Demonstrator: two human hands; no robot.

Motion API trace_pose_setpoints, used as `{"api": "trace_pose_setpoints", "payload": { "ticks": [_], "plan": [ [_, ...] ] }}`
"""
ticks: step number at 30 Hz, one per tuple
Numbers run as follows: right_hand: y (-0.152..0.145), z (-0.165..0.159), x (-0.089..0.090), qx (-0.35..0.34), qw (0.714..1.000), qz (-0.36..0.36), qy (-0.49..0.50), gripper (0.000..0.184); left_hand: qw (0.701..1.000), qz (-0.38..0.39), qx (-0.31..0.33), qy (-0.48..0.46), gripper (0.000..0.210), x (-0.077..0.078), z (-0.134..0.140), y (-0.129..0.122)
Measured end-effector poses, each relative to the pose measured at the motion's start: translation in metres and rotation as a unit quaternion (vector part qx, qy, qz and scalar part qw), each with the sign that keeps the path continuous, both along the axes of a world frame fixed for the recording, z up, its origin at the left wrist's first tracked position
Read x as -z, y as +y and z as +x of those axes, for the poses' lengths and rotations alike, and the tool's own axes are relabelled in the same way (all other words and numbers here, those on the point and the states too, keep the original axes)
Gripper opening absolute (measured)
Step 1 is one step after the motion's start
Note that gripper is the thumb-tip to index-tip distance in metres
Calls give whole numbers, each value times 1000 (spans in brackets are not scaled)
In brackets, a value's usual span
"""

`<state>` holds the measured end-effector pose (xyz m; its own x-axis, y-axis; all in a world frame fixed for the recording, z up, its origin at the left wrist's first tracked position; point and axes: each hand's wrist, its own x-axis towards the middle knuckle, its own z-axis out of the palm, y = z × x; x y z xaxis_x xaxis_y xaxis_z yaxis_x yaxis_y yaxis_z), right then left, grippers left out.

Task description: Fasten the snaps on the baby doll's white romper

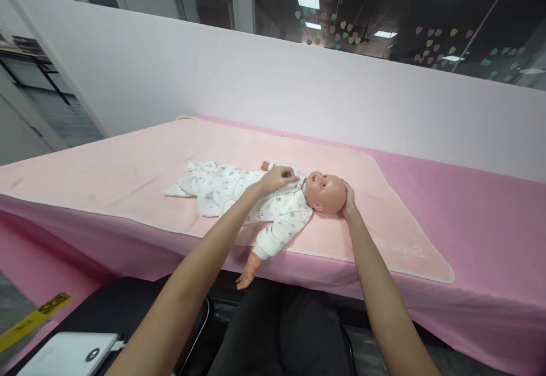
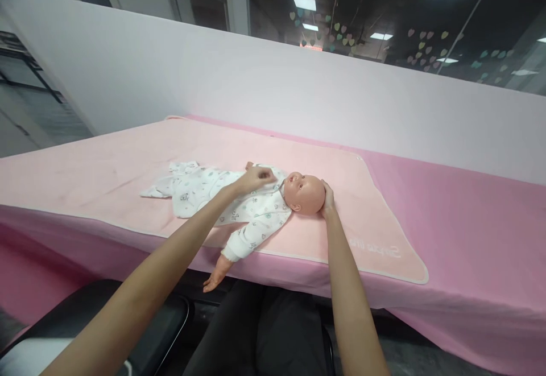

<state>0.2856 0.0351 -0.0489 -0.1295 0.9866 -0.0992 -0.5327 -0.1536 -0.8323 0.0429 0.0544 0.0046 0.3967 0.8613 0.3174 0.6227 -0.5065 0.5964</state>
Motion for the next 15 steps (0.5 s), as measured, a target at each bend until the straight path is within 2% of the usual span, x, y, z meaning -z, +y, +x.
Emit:
{"api": "trace_pose_setpoints", "payload": {
  "ticks": [1,4,9,12,14,15],
  "plan": [
    [1,0,1,-2,1000,-1,0,46,998,-8,15,58,34,-2,5,-4],
    [3,1,2,-1,1000,2,-7,45,988,8,-9,151,39,-4,14,-13],
    [3,3,3,-12,1000,-2,-10,45,983,50,2,174,39,-3,19,-13],
    [0,1,2,1,1000,-6,-11,43,996,-2,3,93,40,3,12,-6],
    [-2,-1,1,4,1000,-11,-16,41,996,-77,-1,-40,40,10,3,0],
    [-2,-2,0,1,1000,-13,-25,39,986,-112,-10,-126,39,14,-2,3]
  ]
}}
